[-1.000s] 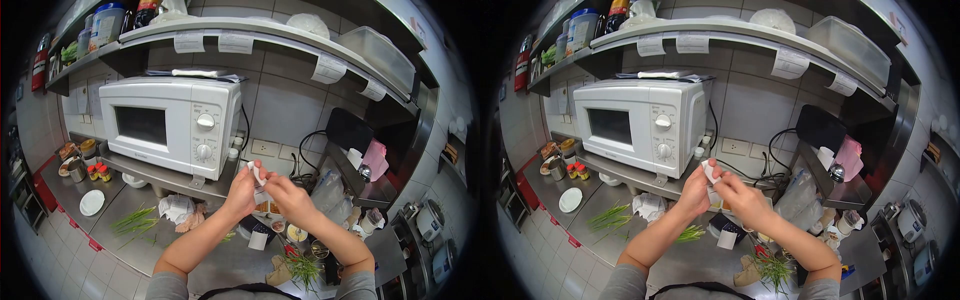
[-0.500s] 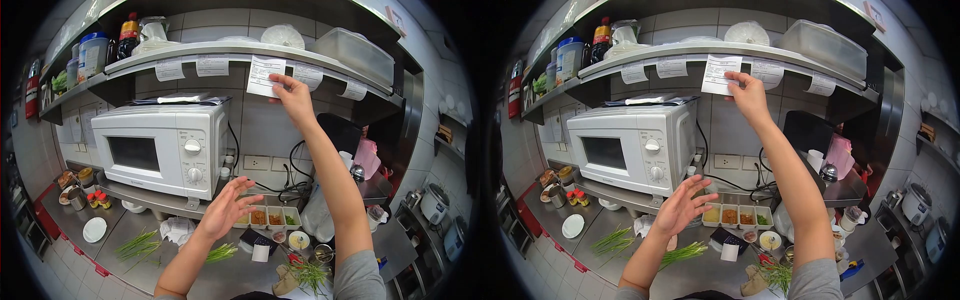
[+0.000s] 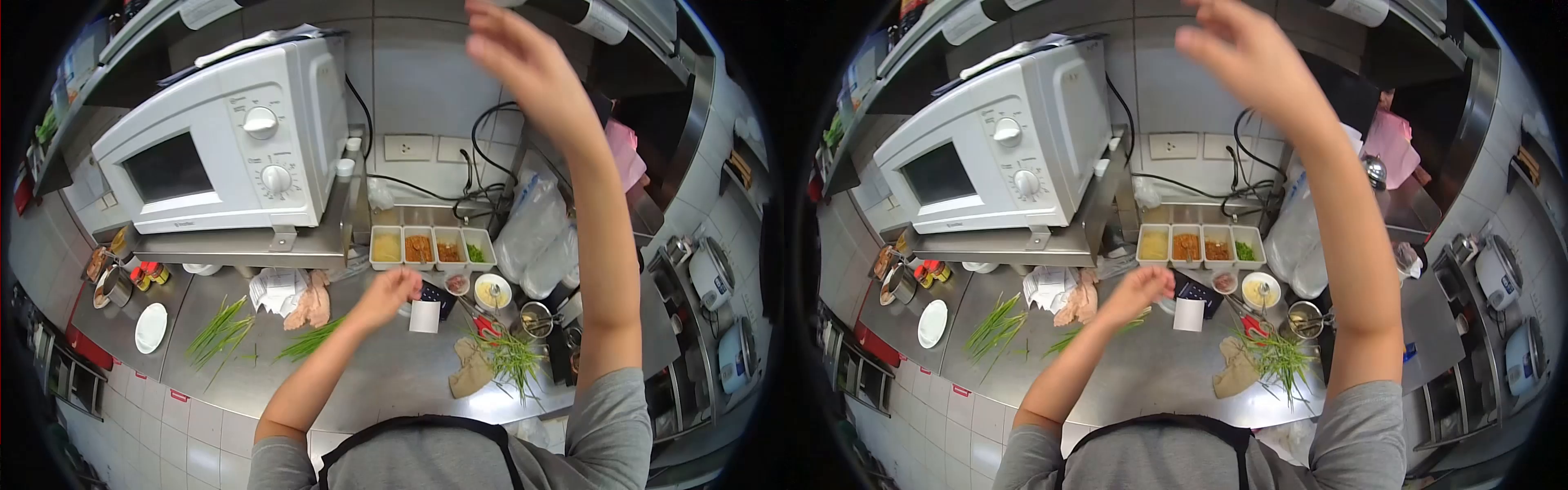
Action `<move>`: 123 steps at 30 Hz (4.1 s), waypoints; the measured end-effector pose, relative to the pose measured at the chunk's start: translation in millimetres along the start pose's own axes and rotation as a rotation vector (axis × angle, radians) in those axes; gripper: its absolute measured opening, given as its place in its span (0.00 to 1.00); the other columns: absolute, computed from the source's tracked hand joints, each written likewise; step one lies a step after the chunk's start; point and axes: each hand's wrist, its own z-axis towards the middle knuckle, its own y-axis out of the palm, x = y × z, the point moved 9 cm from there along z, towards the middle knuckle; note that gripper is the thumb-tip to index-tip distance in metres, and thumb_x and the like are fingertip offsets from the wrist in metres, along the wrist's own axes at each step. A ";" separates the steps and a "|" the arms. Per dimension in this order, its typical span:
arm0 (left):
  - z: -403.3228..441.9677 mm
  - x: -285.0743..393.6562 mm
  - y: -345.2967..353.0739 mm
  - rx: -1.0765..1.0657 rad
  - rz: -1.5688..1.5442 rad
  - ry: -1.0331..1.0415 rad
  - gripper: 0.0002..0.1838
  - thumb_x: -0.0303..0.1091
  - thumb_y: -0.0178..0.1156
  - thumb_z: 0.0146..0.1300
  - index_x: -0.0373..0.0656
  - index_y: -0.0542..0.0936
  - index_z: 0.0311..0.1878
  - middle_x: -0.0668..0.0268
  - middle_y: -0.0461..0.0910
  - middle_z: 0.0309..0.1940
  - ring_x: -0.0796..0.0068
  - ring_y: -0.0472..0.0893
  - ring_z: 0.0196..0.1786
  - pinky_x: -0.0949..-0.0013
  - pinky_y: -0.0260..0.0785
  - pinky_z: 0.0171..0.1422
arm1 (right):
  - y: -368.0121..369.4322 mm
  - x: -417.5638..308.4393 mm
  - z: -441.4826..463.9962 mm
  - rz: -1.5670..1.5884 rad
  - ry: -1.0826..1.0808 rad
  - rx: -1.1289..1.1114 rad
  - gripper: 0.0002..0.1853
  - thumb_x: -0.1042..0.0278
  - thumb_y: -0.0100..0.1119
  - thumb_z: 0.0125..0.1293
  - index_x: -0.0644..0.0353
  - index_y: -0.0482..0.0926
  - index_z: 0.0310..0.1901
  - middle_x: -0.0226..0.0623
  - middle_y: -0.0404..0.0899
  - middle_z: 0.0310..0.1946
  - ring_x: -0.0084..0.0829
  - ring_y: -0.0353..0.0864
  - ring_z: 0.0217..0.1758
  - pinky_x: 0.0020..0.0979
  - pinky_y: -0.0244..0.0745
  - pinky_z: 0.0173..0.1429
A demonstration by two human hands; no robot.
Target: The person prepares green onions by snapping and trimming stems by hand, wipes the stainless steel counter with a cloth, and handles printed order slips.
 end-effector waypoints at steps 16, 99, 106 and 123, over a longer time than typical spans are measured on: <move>-0.9 -162.0 59.1 0.448 0.981 0.072 0.21 0.38 0.61 0.56 0.36 0.72 0.50 0.55 0.70 0.52 0.52 0.67 0.56 0.54 0.60 0.56 | -68.4 29.4 -238.4 0.329 0.484 -0.689 0.16 0.66 0.57 0.63 0.62 0.76 0.51 0.38 0.82 0.39 0.30 0.81 0.41 0.30 0.75 0.46; -684.2 173.0 603.7 -1.848 -0.535 0.077 0.25 0.19 0.62 0.57 0.35 0.69 0.58 0.61 0.75 0.42 0.82 0.77 0.38 0.79 0.71 0.41 | -182.9 -804.7 -654.6 -0.987 1.214 1.221 0.15 0.84 0.53 0.60 0.64 0.72 0.49 0.36 0.74 0.43 0.20 0.78 0.35 0.20 0.73 0.35; -763.7 179.4 609.5 -1.682 -0.495 0.233 0.19 0.20 0.60 0.58 0.33 0.71 0.53 0.61 0.77 0.42 0.78 0.77 0.38 0.76 0.71 0.45 | -191.9 -911.3 -674.4 -1.240 1.327 0.989 0.13 0.84 0.52 0.58 0.62 0.79 0.44 0.34 0.76 0.40 0.20 0.72 0.31 0.21 0.66 0.29; -876.0 -16.9 574.5 -1.827 -0.025 0.143 0.16 0.23 0.55 0.62 0.32 0.73 0.54 0.59 0.79 0.44 0.74 0.80 0.40 0.72 0.72 0.46 | -193.3 -1491.3 -694.3 -2.238 1.059 1.464 0.24 0.88 0.42 0.49 0.66 0.75 0.49 0.36 0.79 0.38 0.21 0.80 0.32 0.25 0.80 0.33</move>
